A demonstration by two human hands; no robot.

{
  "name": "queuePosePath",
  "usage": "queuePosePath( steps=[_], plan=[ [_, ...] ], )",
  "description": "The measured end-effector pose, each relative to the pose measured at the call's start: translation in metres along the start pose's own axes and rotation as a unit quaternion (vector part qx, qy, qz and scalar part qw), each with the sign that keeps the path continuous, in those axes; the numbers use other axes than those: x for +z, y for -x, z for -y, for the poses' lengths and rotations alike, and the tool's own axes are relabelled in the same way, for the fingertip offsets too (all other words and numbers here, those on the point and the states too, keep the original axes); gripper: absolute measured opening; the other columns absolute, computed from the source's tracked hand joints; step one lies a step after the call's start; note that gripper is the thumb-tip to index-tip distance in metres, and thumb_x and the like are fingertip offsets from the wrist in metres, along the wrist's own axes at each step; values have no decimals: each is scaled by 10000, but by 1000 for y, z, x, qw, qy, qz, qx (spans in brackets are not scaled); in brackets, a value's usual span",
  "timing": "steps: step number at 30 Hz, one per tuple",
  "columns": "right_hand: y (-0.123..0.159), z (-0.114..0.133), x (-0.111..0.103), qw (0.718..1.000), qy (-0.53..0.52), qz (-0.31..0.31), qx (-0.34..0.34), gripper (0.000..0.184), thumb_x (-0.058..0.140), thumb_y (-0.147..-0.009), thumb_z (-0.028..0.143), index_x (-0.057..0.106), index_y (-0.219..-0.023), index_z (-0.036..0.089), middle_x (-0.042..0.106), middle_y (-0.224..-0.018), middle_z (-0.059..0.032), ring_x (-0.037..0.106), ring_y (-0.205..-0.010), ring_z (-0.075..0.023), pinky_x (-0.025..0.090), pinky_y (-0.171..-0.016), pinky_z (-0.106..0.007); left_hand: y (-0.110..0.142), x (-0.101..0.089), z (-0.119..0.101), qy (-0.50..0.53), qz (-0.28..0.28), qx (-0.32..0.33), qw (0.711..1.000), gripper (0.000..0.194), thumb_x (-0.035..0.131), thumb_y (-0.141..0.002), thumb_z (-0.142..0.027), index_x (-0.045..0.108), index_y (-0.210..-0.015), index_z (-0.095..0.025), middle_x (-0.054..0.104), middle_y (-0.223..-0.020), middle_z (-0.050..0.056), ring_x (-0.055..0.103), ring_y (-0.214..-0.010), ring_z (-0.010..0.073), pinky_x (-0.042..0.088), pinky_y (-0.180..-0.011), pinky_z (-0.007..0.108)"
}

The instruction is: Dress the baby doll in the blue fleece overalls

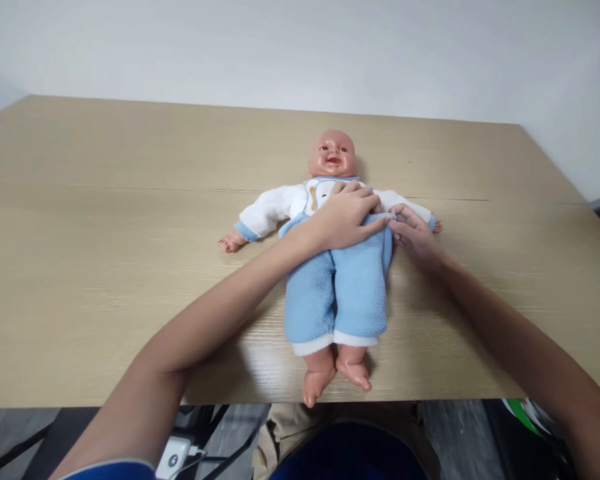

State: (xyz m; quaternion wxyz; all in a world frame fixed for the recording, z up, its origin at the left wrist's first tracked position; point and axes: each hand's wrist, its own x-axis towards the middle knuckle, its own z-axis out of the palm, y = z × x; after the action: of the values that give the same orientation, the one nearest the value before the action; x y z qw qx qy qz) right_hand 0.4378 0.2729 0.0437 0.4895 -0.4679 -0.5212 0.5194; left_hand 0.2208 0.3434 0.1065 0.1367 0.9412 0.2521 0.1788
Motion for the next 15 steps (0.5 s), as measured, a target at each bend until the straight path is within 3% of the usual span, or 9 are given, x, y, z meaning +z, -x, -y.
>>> queuePosePath(
  steps=[4, 6, 8, 11, 13, 15],
  plan=[
    [11, 2, -2, 988, 137, -23, -60, 470, 868, -955, 673, 607, -1069, 300, 555, -828, 30, 510, -694, -181, 428, -629, -327, -1, 4, 6, 22, 0, -30, 999, 280, 576, -1082, -427, 724, -1070, -190, 800, -1154, 136, 641, -1232, 368, 426, -1155, 554],
    [19, 5, -9, 953, 270, -60, -125, 369, 836, -1000, 584, 654, -1138, 294, 630, -909, -11, 581, -757, -217, 513, -730, -386, -2, 4, 7, 43, -11, -49, 998, 258, 581, -1068, -407, 719, -1090, -190, 795, -1122, 123, 659, -1215, 356, 438, -1164, 547],
    [27, 7, -22, 894, 392, -101, -194, 318, 821, -1005, 505, 687, -1196, 289, 721, -1085, -78, 672, -926, -287, 572, -915, -488, -3, 4, 7, 58, -19, -54, 997, 262, 569, -1074, -404, 717, -1110, -192, 786, -1118, 121, 680, -1187, 342, 463, -1150, 530],
    [32, 5, -48, 831, 489, -126, -235, 449, 801, -995, 497, 688, -1378, 291, 725, -1443, -158, 662, -1351, -414, 485, -1202, -649, -6, 1, 6, 61, -33, -45, 997, 266, 558, -1085, -397, 717, -1154, -195, 764, -1203, 145, 687, -1179, 333, 502, -1113, 507],
    [31, -2, -65, 821, 510, -122, -224, 621, 801, -976, 553, 642, -1510, 279, 678, -1572, -189, 603, -1486, -458, 429, -1263, -706, -10, -1, 5, 39, -50, -35, 997, 281, 579, -1085, -409, 713, -1215, -199, 737, -1313, 169, 658, -1255, 356, 493, -1156, 528],
    [29, -9, -78, 828, 507, -116, -208, 695, 804, -956, 616, 638, -1529, 260, 688, -1569, -207, 621, -1472, -473, 449, -1243, -724, -16, -3, 7, 2, -61, -20, 998, 311, 619, -1070, -406, 699, -1287, -199, 703, -1416, 187, 606, -1358, 390, 451, -1226, 564]
  ],
)
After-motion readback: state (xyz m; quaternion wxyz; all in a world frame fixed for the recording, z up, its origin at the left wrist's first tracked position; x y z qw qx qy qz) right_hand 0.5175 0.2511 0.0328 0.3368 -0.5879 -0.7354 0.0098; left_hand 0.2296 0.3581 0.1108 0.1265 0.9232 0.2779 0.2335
